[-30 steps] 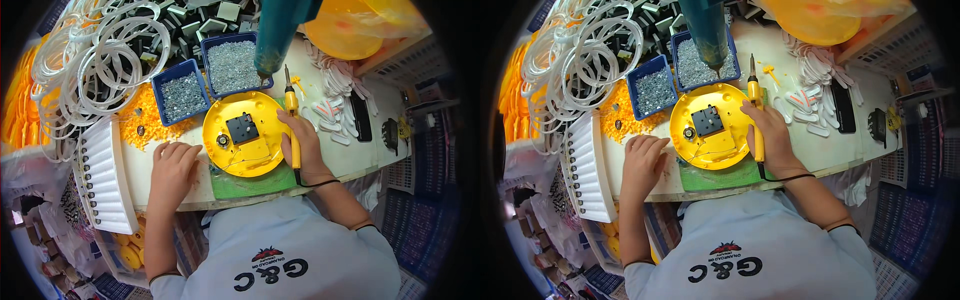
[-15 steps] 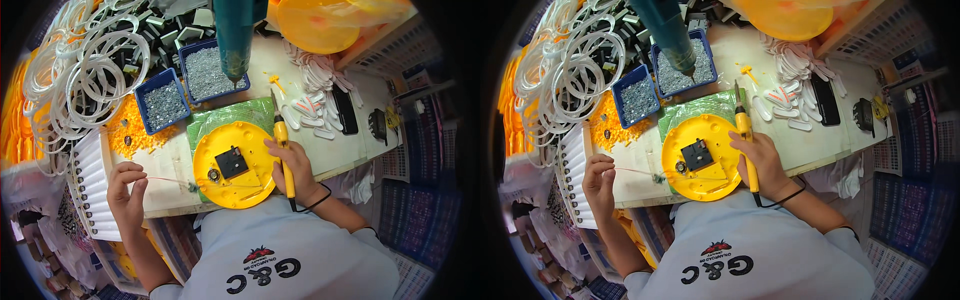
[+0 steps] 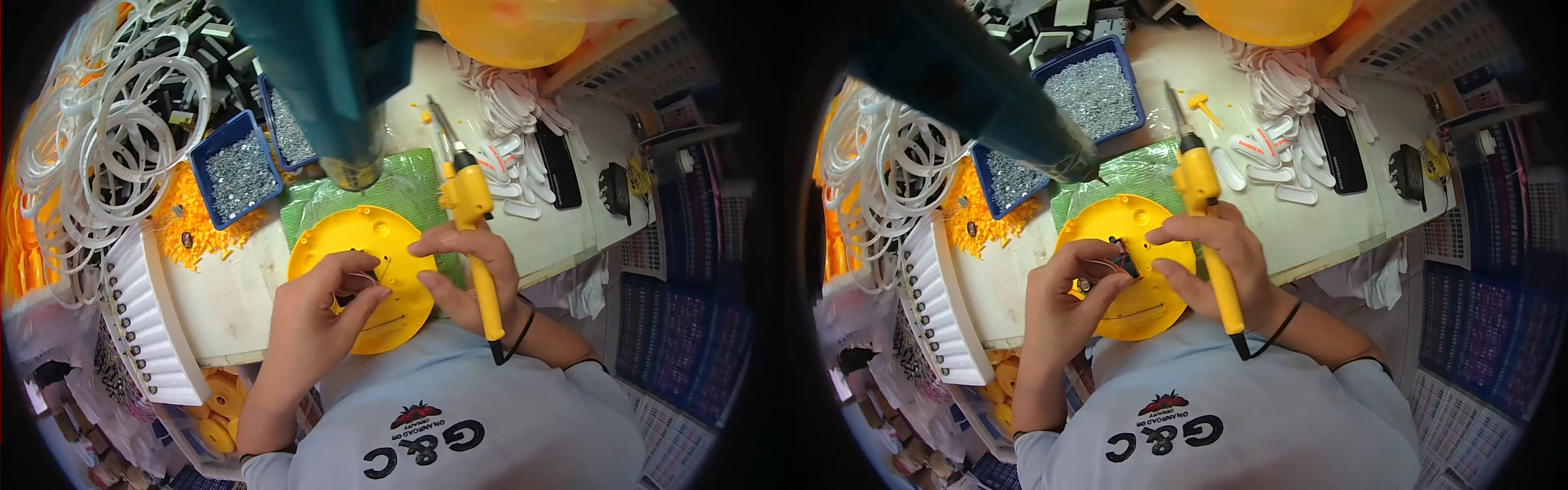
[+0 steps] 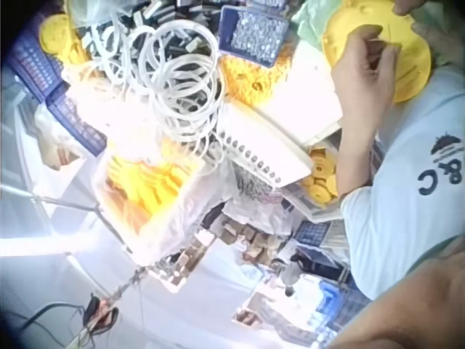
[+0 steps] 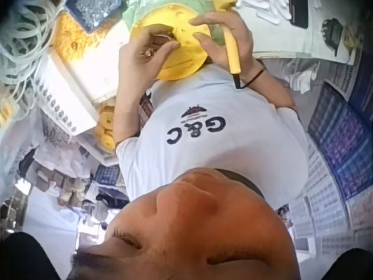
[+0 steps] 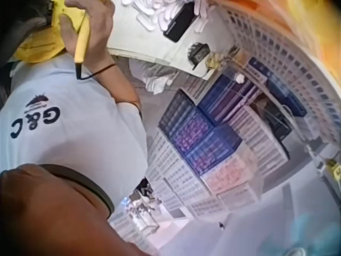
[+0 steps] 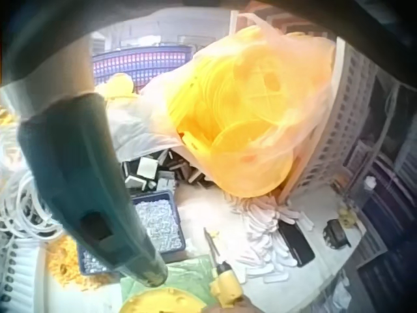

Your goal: Assembling an electronic yellow plastic duck toy by installing a sound module, soldering wires, and closing the housing.

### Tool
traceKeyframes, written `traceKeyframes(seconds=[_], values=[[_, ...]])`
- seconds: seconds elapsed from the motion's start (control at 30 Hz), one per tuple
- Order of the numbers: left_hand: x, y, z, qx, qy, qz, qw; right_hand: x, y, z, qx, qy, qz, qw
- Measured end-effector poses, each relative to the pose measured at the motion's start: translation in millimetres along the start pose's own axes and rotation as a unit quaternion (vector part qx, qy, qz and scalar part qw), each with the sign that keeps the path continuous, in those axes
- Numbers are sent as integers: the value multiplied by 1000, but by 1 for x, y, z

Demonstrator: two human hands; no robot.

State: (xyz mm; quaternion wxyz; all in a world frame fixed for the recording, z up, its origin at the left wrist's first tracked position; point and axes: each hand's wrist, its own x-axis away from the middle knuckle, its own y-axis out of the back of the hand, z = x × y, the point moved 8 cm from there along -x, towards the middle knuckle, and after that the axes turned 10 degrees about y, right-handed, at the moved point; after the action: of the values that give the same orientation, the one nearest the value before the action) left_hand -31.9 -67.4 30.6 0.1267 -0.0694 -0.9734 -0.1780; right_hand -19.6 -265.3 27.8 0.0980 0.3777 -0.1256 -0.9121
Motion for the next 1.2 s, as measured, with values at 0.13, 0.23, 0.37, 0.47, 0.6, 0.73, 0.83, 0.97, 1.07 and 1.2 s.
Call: traceKeyframes(seconds=[0.13,0.23,0.37,0.47,0.6,0.73,0.83,0.97,1.07,1.2], values=[[-4,-16,0,-53,5,35,998,3,-13,-4,-44,-26,0,999],[-3,-22,-4,-77,-30,42,996,6,-15,-6,-69,-49,-22,996],[-3,-14,5,-19,2,-3,1000,9,-13,-10,-89,-71,-34,993],[-2,-5,6,-18,-35,-32,999,11,-14,-7,-98,-69,-31,992],[1,0,-1,-47,-80,-50,994,3,-20,2,-28,-19,48,998],[4,10,6,-42,-71,-73,994,-7,-7,3,-2,44,94,995],[4,24,26,-25,-18,-107,994,-7,29,-5,46,-7,44,998],[1,22,32,-96,-44,-105,989,2,59,-20,46,-152,-24,987],[4,10,21,-153,-152,-76,973,9,58,-27,-43,-178,-65,981],[6,3,19,-238,-179,-70,952,26,56,-33,-112,-221,-94,964]])
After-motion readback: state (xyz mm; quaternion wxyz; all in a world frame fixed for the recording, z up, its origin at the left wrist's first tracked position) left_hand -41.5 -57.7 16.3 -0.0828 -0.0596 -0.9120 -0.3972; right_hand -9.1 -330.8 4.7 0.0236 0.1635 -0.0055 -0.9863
